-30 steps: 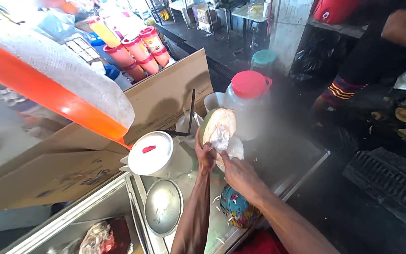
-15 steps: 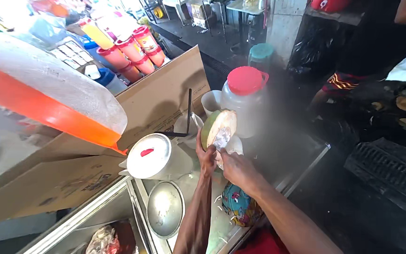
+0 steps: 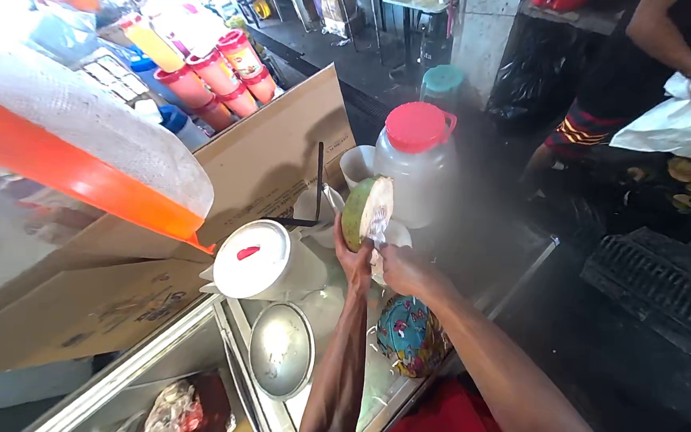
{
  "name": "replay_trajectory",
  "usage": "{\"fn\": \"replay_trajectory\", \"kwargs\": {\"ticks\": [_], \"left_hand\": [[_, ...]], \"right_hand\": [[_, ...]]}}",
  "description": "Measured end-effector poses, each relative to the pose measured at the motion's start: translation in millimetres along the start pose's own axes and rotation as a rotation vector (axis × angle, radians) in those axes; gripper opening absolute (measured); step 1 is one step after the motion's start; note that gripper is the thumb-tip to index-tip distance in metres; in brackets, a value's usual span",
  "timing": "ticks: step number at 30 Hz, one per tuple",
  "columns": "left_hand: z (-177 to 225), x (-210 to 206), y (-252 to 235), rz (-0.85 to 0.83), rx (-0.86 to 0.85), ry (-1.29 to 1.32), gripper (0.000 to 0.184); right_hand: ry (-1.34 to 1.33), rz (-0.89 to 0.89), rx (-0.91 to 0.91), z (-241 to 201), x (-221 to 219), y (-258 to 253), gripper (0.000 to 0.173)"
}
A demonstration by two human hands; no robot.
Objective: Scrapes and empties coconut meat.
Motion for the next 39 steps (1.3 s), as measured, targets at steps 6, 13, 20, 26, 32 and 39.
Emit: {"fn": "replay_trajectory", "kwargs": {"ticks": [6,13,20,26,32,39], "left_hand": [[1,2,-5,-0.001,-0.022,0.078,0.102],[11,0,3,0.096,-0.056,0.023,0.100],[9,-10,-3,-0.082,0.220,0.534,0.050],[11,-3,-2,-0.217,0.366,0.733,0.037],[21,-17,8,-0.228,0.361,0.880,0.019],[4,-3,0,-0.331,0.402,0.828,0.046]], "right_hand": [[0.102,0.201,-0.023,-5,17,4,0.048],[0.134,0.135,-0.054,-4,-10,5,0.052],[-0.436,0.354,0.274,9,9,-14,0.049],[0.201,0.159,0.237,-5,1,14,0.054],[0.008,0.223,0.117,-17,16,11,0.051],[0.275,0.098,0.076,-15,16,31,0.051]]}}
Point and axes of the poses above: each hand's wrist, its own y-axis away from the middle knuckle, its own x-axis out of the back of the hand, z = x × y, the point moved 5 cm from there along -y, towards the middle knuckle, and after that the axes turned 13 degrees about x, right-handed, at the moved point
